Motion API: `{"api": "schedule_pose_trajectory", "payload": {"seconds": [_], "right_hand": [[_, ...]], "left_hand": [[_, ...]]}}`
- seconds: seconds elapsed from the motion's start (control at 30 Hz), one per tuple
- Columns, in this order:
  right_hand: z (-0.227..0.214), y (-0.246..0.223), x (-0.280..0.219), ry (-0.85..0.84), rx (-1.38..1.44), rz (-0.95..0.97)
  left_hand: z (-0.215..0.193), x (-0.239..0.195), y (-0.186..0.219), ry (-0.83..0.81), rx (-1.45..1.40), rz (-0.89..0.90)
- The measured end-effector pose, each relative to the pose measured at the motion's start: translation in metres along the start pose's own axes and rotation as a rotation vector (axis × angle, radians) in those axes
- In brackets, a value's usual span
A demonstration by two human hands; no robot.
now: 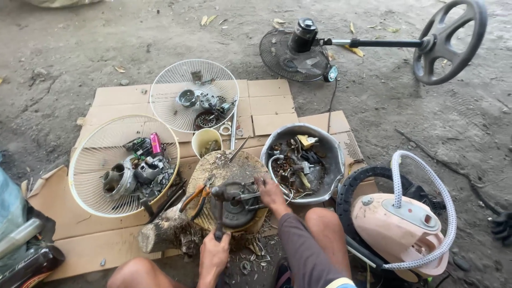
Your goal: Disassembling a fan motor using a hammer and a prying tool
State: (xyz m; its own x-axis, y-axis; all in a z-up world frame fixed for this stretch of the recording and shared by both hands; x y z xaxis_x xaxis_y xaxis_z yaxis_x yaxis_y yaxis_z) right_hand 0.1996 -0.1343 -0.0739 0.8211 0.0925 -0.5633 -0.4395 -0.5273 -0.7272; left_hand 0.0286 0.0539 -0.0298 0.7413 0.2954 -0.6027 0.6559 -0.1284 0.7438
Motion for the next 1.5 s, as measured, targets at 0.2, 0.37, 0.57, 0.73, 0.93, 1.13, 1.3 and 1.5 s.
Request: {"api": "schedule_pose_trajectory", "payload": {"seconds": [0.2, 0.37, 0.57, 0.73, 0.93, 1.13, 1.3, 1.5], "right_hand": [[0.025, 0.056, 0.011, 0.252, -0.124, 0.048], [0.024, 0.053, -0.005, 0.220, -0.220, 0.104], [0.024, 0.059, 0.001, 0.326, -0.357, -0.012], [0.018, 0.053, 0.003, 0.360, -0.369, -0.057], [0.027, 0.066, 0.009, 0.295, -0.367, -0.011], [0.028, 0.066, 0.020, 0.342, -0.393, -0.042], [0.032, 0.076, 0.026, 0.355, -0.381, -0.073], [0.030, 0.068, 0.022, 0.343, -0.355, -0.061]], "left_hand": [[0.001, -0.017, -0.006, 0.094, 0.314, -0.047], [0.020, -0.004, -0.018, 0.009, 0.189, 0.198], [0.030, -0.011, -0.004, 0.038, 0.273, 0.232], [0.026, -0.028, 0.013, 0.066, 0.314, 0.185], [0.035, -0.018, -0.001, 0.069, 0.387, 0.240], [0.031, -0.021, -0.001, 0.054, 0.362, 0.197], [0.023, -0.054, 0.053, 0.068, 0.172, 0.558], [-0.015, -0.168, 0.201, 0.193, -0.306, 1.196]]}}
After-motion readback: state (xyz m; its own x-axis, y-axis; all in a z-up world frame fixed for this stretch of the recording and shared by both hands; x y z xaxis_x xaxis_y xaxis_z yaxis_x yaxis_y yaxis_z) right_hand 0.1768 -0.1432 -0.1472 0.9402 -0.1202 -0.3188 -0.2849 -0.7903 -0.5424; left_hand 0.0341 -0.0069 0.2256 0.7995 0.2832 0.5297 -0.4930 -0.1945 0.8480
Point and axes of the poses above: each hand's wrist, its own x-axis towards the middle knuckle, its own z-axis out of the palm, y = z × x, the point moved 3 cm from there along x, towards the middle knuckle, and after that the axes turned 1 degree about -x, right-handed, at the moved point
